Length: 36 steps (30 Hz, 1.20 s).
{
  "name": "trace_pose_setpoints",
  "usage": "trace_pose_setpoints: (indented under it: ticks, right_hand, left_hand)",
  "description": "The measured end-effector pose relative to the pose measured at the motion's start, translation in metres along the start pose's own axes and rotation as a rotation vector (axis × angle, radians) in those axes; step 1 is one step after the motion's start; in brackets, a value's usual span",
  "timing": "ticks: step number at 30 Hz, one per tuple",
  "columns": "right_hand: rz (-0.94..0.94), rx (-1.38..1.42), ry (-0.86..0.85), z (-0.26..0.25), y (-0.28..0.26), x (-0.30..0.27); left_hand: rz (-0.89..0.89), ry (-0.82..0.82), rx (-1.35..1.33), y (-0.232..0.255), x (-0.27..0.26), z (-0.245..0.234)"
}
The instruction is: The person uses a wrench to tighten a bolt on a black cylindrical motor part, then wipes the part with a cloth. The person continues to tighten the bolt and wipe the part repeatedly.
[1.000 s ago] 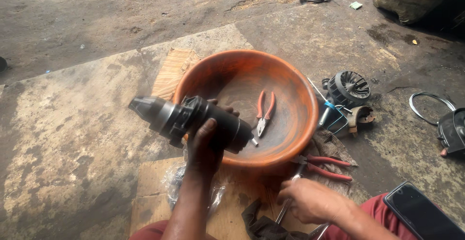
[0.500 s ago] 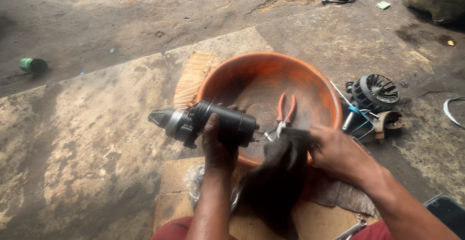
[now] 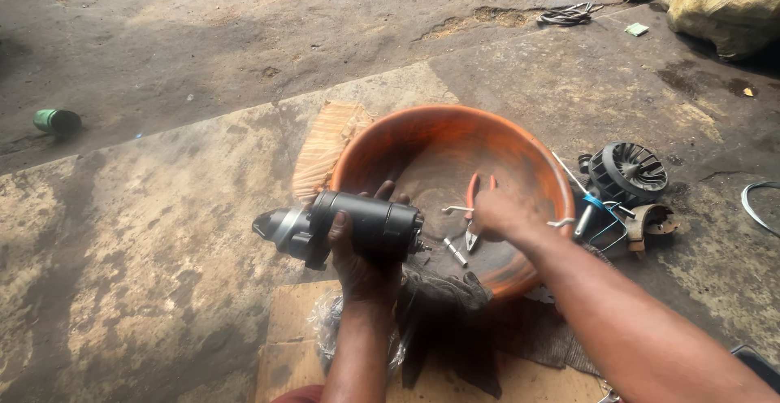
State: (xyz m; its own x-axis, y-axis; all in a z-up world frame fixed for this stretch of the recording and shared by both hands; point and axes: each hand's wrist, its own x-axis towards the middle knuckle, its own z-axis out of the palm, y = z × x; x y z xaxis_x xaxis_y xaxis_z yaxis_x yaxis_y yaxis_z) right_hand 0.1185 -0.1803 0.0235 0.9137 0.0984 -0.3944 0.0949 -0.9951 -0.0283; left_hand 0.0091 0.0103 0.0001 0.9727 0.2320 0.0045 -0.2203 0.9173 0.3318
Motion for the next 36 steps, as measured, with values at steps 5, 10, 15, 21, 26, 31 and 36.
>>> trace_pose_setpoints:
  ticks: [5,10,15,21,26,31,36]
  right_hand:
    - [0.114,0.099,-0.040,0.090,-0.023,0.031]
    - [0.111,0.292,0.008,0.052,-0.014,-0.005]
    - [0.051,0.803,0.272,0.013,0.037,-0.077]
    - [-0.210,1.207,0.280,0.053,0.064,-0.103]
    - [-0.467,1.536,0.249,0.086,0.045,-0.087]
    - [-0.655,1.500,0.271,0.089,0.046,-0.083]
    - [-0.552,1.380,0.190,0.080,0.042,-0.078]
  left_hand:
    - [0.017,0.005,0.079,0.003,-0.003,-0.007]
    - [-0.047,-0.049,0.107,0.000,-0.002,0.000]
    - [-0.006,-0.085,0.326,-0.007,-0.017,0.012]
    - [-0.170,-0.073,0.179,-0.040,-0.034,0.044]
    - [-0.230,-0.060,0.279,-0.056,-0.040,0.047]
    - [-0.172,-0.037,0.350,-0.062,-0.039,0.036]
    - [-0.093,0.067,0.125,-0.049,-0.038,0.041]
